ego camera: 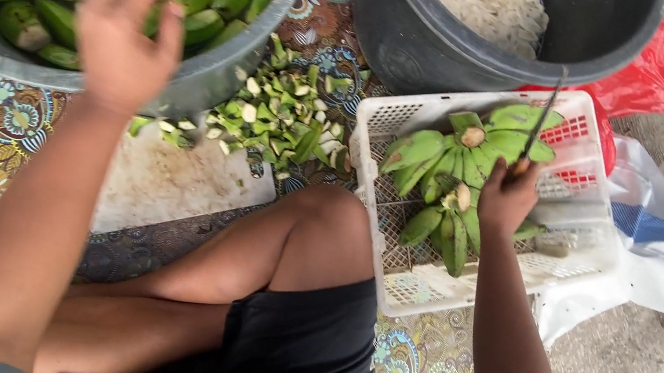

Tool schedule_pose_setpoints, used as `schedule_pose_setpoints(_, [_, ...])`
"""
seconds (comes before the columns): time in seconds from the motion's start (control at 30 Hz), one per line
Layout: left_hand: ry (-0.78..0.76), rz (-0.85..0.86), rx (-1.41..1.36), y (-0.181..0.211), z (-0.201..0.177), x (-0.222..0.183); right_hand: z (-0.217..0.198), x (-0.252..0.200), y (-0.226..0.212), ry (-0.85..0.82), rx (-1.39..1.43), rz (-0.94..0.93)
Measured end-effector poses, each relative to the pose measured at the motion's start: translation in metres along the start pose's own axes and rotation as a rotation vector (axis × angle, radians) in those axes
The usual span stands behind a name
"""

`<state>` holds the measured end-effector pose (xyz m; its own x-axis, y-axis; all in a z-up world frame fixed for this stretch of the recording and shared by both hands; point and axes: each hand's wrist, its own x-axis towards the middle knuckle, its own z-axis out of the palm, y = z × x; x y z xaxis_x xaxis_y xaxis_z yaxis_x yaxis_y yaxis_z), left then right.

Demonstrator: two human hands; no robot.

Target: The person slices bananas on a cutting board using a knife, places the sliced pieces into a bucket of water, and removes fresh bananas from a crate to continue the process.

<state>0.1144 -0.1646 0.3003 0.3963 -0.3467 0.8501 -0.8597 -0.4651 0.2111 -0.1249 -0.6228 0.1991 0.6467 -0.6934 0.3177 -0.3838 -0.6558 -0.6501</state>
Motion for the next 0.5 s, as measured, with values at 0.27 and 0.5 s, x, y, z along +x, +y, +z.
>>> schedule_pose_setpoints(0.27, [-0.292,-0.305,-0.522,0.216,0.156,-0.042,0.029,-0.047,0.128,0.042,-0.198,0.127])
schedule_pose_setpoints(0.5, [-1.182,-0.816,-0.669,0.314,0.277,-0.099,0.052,-0.034,0.098,0.095,-0.088,0.222])
